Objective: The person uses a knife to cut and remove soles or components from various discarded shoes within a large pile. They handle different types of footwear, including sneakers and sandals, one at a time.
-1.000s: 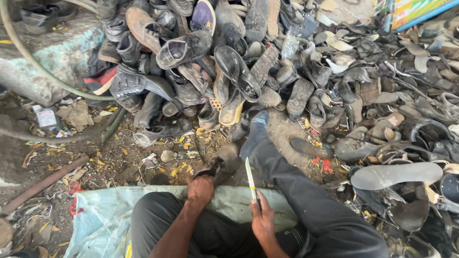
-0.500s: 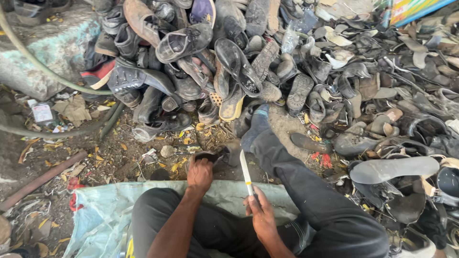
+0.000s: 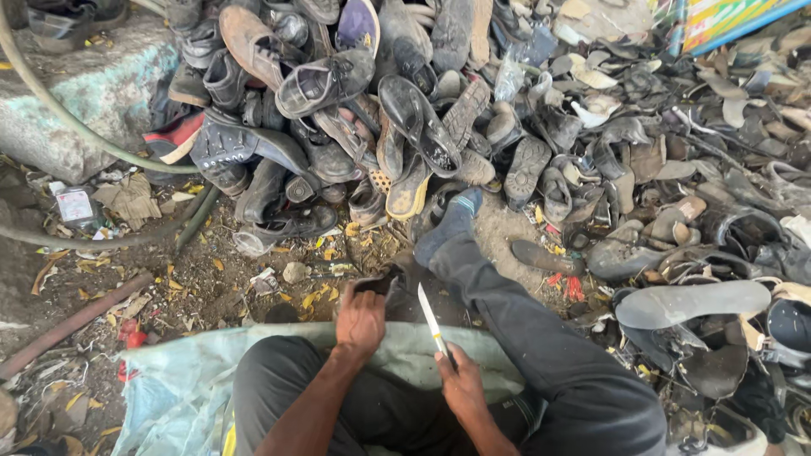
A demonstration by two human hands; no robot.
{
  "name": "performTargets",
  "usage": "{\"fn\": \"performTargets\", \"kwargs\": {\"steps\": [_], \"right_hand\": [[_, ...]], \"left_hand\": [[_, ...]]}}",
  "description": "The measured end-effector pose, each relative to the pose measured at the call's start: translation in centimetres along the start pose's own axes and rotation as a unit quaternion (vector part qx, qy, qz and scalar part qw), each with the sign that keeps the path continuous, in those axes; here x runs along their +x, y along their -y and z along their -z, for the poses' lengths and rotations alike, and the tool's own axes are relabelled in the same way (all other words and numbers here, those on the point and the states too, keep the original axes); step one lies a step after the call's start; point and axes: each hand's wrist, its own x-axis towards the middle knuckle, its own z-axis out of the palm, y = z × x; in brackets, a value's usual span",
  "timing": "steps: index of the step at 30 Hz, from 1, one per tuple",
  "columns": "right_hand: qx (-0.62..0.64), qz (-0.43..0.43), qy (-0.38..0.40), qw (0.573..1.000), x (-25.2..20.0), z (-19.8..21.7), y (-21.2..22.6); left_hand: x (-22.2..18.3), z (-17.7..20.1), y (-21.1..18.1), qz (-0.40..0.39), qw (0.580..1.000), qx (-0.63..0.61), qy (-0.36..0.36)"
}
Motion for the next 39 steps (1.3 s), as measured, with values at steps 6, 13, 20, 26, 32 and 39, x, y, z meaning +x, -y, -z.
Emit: {"fn": "performTargets", "kwargs": {"steps": [6, 13, 20, 26, 32, 39], "right_hand": [[0.010, -0.052, 0.019, 0.998, -0.8, -1.6, 1.8], [-0.057, 0.086, 0.059, 0.993, -0.6, -2.4, -0.2], [-0.348, 0.182, 0.027, 0.919, 0.1, -0.6, 2.8], [-0.468, 0.171, 0.134, 0.857, 1.9, -1.2, 9.9], [-0.520, 0.183, 0.196, 0.811, 5.0, -1.9, 11.9], [-0.511, 0.204, 0.214, 0.807, 8.3, -4.2, 12.2]], "left_hand": [[0.1, -0.1, 0.4, -0.047, 0.995, -0.036, -0.076], [-0.3, -3.0, 2.4, 0.085, 0.994, -0.063, 0.033], [-1.3, -3.5, 2.3, 0.106, 0.993, 0.039, 0.041], [-1.5, -2.0, 1.7, 0.113, 0.993, -0.028, 0.033], [-1.6, -1.5, 1.7, 0.027, 0.993, -0.073, -0.083], [-1.5, -0.9, 1.5, -0.028, 0.988, -0.101, -0.114]]}}
